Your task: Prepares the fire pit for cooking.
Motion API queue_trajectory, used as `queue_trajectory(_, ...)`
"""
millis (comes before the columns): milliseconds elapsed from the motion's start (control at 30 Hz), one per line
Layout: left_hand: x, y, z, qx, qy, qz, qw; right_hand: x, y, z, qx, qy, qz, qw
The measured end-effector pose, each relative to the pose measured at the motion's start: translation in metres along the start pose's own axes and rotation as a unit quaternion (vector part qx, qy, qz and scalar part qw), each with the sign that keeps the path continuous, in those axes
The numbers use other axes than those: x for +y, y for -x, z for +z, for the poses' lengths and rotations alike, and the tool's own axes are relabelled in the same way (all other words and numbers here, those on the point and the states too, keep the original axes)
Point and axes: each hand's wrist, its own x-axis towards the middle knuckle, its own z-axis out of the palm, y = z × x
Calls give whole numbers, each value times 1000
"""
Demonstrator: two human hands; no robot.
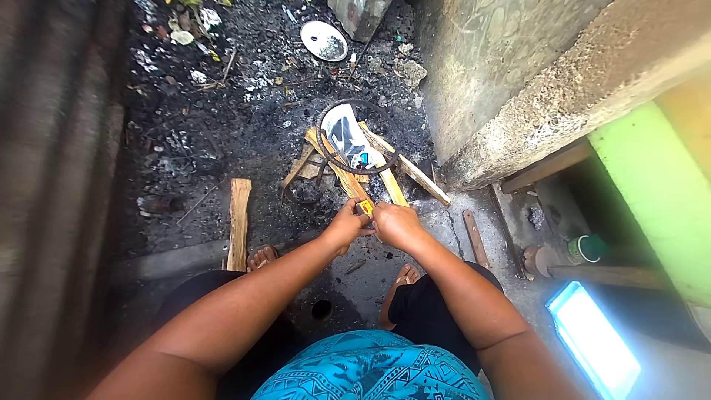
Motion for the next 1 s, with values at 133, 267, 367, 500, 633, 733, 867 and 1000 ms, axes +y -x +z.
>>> queue_trajectory(133, 0, 0, 1, 16, 25, 11, 999, 1, -1, 0, 7, -2, 7, 1000)
queue_trajectory(267, 0, 1, 1, 23, 29, 12, 999, 1, -1, 0, 9, -4, 8, 1000)
queue_trajectory(367, 1, 1, 0, 18, 21, 10, 1000, 1, -1, 1, 6, -6, 6, 1000)
queue_trajectory(500, 2, 2, 0, 18, 15, 8, 1000, 1, -1, 1, 3, -5, 4, 1000)
queue_trajectory(633, 2, 2, 1, 16, 15, 11, 1000, 1, 0, 0, -2, -4, 6, 1000)
queue_trajectory(733, 1, 1, 0, 15, 16, 9, 1000, 1, 0, 0, 1, -2, 4, 1000)
queue_trajectory(867, 3, 2, 0, 11, 9, 12, 1000, 2, 1, 2, 15, -7, -1, 1000)
queue_trajectory(1000, 3, 3, 1, 13, 13, 11, 1000, 1, 0, 2, 10, -6, 3, 1000)
